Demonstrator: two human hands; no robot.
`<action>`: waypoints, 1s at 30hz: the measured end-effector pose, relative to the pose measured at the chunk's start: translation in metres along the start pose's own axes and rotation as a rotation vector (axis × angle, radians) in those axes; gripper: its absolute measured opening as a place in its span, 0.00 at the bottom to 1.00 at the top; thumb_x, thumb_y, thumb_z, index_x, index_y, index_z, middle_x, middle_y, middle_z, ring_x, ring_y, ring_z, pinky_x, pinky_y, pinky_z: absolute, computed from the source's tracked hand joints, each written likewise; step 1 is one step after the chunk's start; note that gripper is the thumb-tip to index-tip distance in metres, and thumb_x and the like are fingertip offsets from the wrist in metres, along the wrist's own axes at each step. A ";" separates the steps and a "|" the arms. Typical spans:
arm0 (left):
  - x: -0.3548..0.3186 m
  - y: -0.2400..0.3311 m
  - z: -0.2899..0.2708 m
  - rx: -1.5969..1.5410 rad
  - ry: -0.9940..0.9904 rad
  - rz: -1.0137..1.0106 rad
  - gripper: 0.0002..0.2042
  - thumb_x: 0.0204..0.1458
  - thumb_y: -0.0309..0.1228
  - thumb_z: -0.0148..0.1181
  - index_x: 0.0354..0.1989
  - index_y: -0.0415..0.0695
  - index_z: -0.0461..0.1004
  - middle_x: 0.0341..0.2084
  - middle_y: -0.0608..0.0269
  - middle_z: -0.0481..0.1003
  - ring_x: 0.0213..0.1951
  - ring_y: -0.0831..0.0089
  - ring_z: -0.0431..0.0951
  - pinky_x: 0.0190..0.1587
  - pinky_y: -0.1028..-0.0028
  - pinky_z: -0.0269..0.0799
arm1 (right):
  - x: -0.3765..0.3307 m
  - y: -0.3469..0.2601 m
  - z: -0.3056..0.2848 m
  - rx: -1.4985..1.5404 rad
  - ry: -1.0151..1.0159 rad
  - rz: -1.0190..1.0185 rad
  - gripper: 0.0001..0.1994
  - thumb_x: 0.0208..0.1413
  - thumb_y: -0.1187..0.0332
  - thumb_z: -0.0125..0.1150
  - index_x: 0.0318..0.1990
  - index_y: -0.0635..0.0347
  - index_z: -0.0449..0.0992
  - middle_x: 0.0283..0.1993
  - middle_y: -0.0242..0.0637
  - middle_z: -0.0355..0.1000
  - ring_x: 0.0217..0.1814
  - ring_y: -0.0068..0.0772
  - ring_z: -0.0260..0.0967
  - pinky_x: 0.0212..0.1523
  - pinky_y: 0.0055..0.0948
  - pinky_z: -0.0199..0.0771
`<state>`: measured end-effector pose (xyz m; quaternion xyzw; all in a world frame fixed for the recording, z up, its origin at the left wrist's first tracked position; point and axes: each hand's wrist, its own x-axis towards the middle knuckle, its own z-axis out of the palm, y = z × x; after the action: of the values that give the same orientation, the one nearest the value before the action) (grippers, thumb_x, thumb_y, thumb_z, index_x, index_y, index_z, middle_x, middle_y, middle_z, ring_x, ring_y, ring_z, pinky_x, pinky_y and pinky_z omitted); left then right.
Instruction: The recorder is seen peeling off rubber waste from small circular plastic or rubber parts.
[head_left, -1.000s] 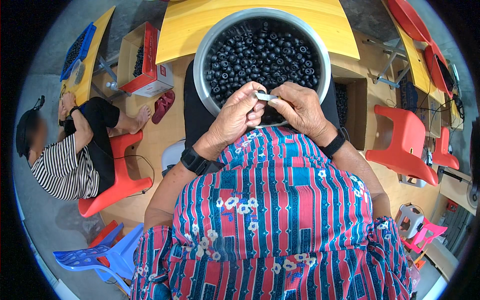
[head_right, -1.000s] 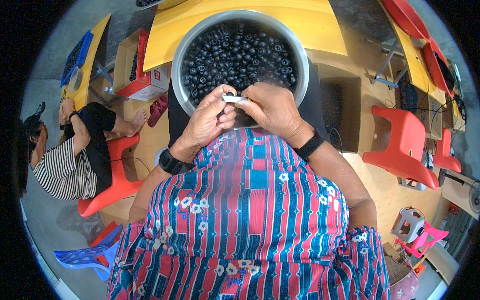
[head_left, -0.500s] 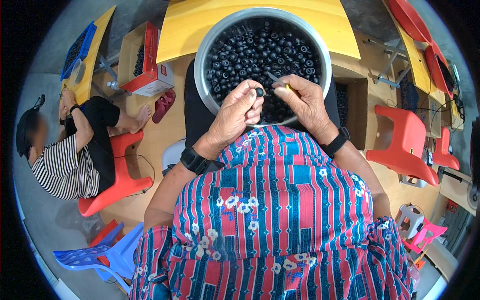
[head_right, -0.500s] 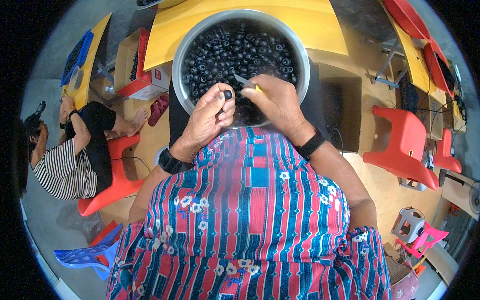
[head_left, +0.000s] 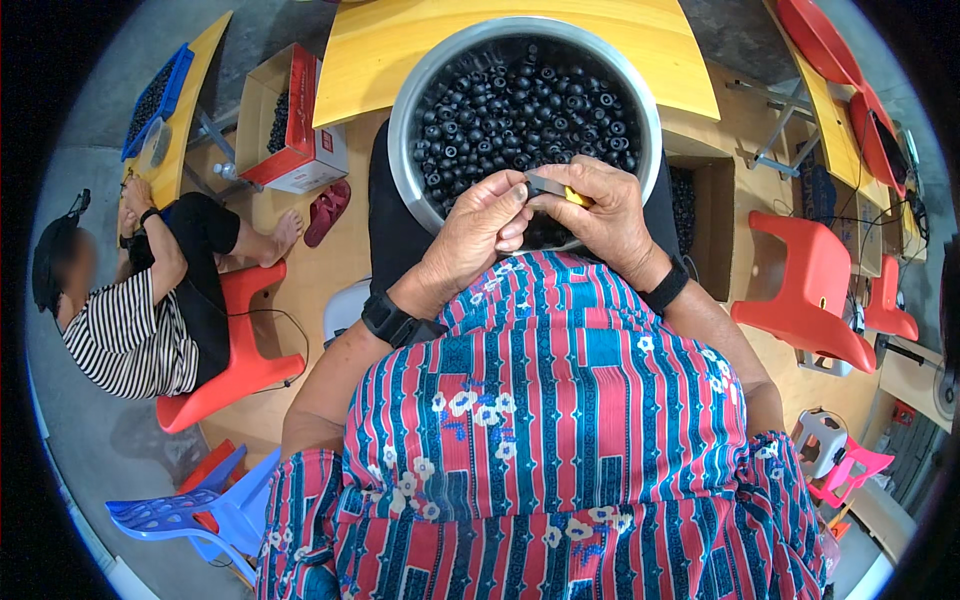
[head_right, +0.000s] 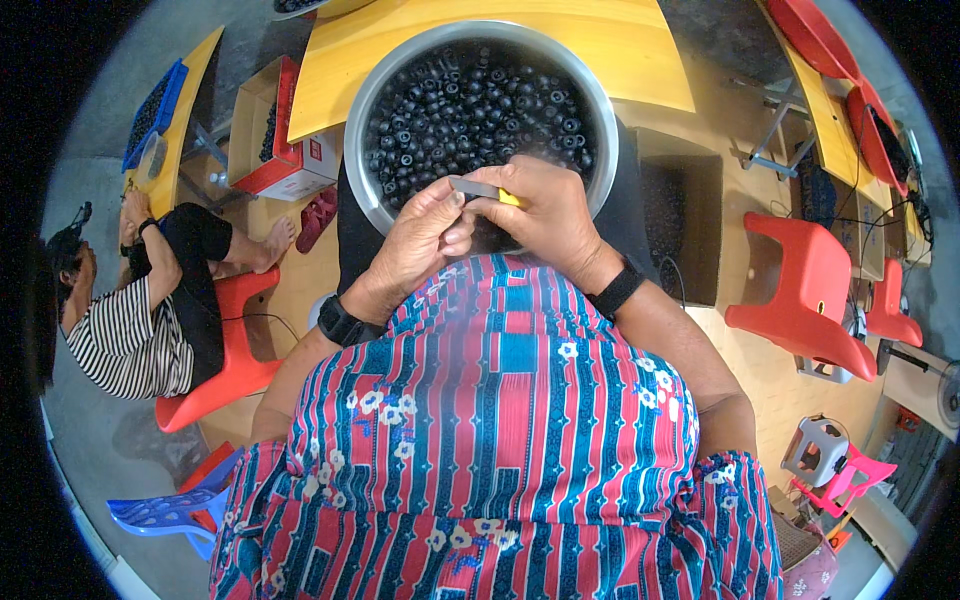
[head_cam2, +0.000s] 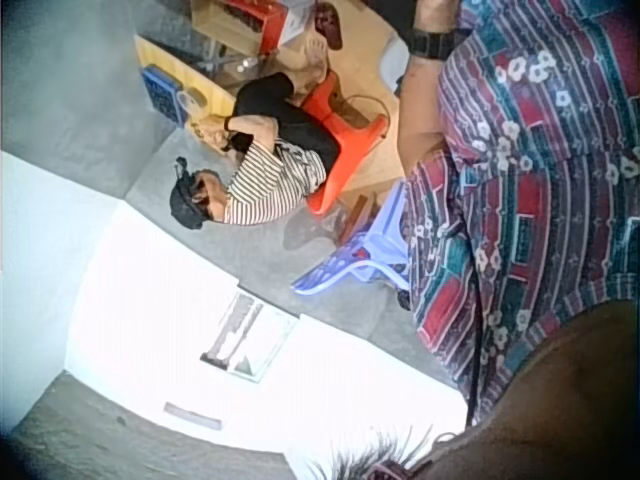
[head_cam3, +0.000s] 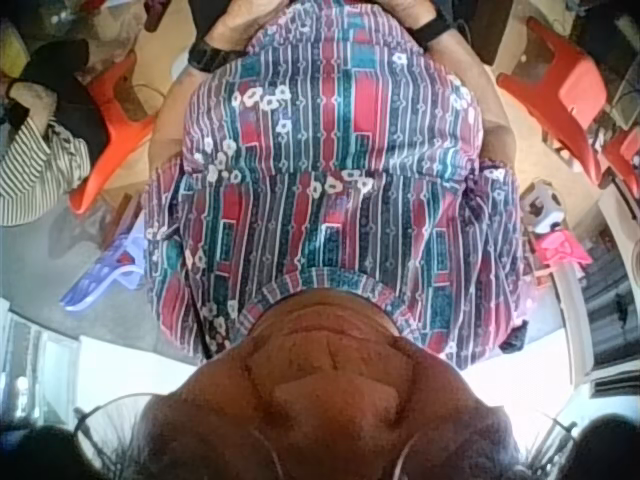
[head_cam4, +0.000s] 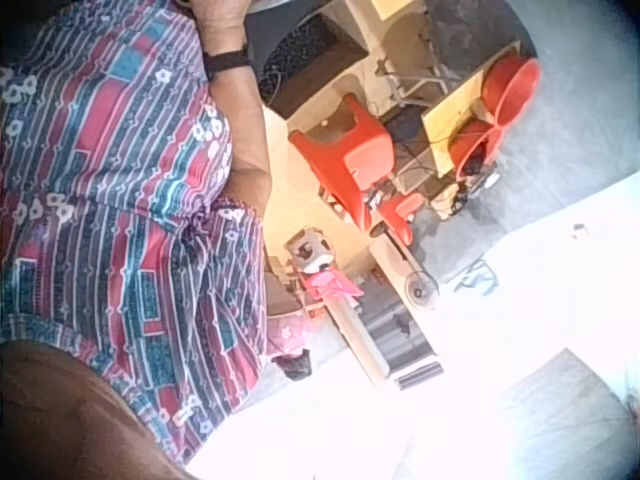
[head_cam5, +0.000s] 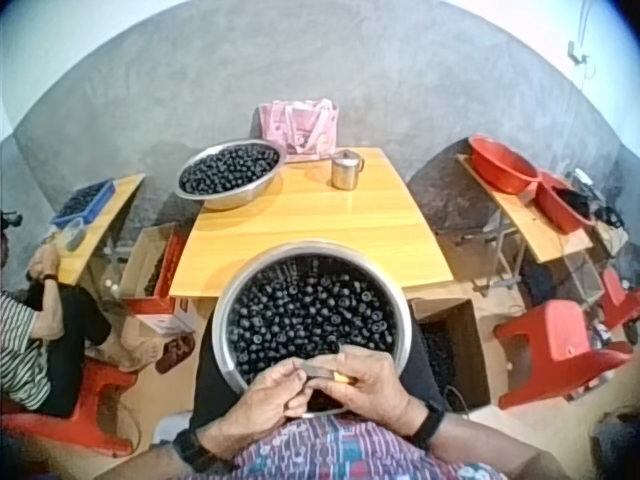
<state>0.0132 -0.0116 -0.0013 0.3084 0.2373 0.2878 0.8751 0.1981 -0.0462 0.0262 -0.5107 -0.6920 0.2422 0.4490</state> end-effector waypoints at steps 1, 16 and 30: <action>0.001 0.000 -0.001 -0.005 0.009 0.001 0.08 0.65 0.33 0.49 0.46 0.43 0.69 0.27 0.72 0.66 0.23 0.89 0.60 0.24 0.87 0.58 | 0.000 0.000 0.000 -0.005 0.013 -0.025 0.12 0.45 0.70 0.69 0.40 0.53 0.82 0.27 0.38 0.73 0.29 0.39 0.73 0.31 0.31 0.71; 0.001 -0.004 -0.008 -0.166 -0.022 -0.058 0.08 0.63 0.32 0.51 0.45 0.43 0.70 0.29 0.70 0.69 0.23 0.89 0.61 0.24 0.88 0.59 | -0.003 -0.003 -0.003 -0.136 0.015 -0.154 0.12 0.42 0.74 0.68 0.37 0.54 0.80 0.25 0.37 0.70 0.27 0.39 0.71 0.28 0.33 0.69; 0.001 -0.002 -0.004 0.206 -0.001 0.189 0.11 0.63 0.34 0.53 0.46 0.40 0.70 0.28 0.72 0.66 0.24 0.90 0.59 0.23 0.88 0.57 | -0.006 0.001 -0.007 -0.184 -0.080 -0.060 0.14 0.51 0.56 0.64 0.34 0.58 0.77 0.27 0.39 0.70 0.29 0.44 0.72 0.29 0.37 0.70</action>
<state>0.0121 -0.0099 -0.0057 0.4175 0.2352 0.3430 0.8079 0.2045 -0.0524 0.0266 -0.5190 -0.7436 0.1843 0.3792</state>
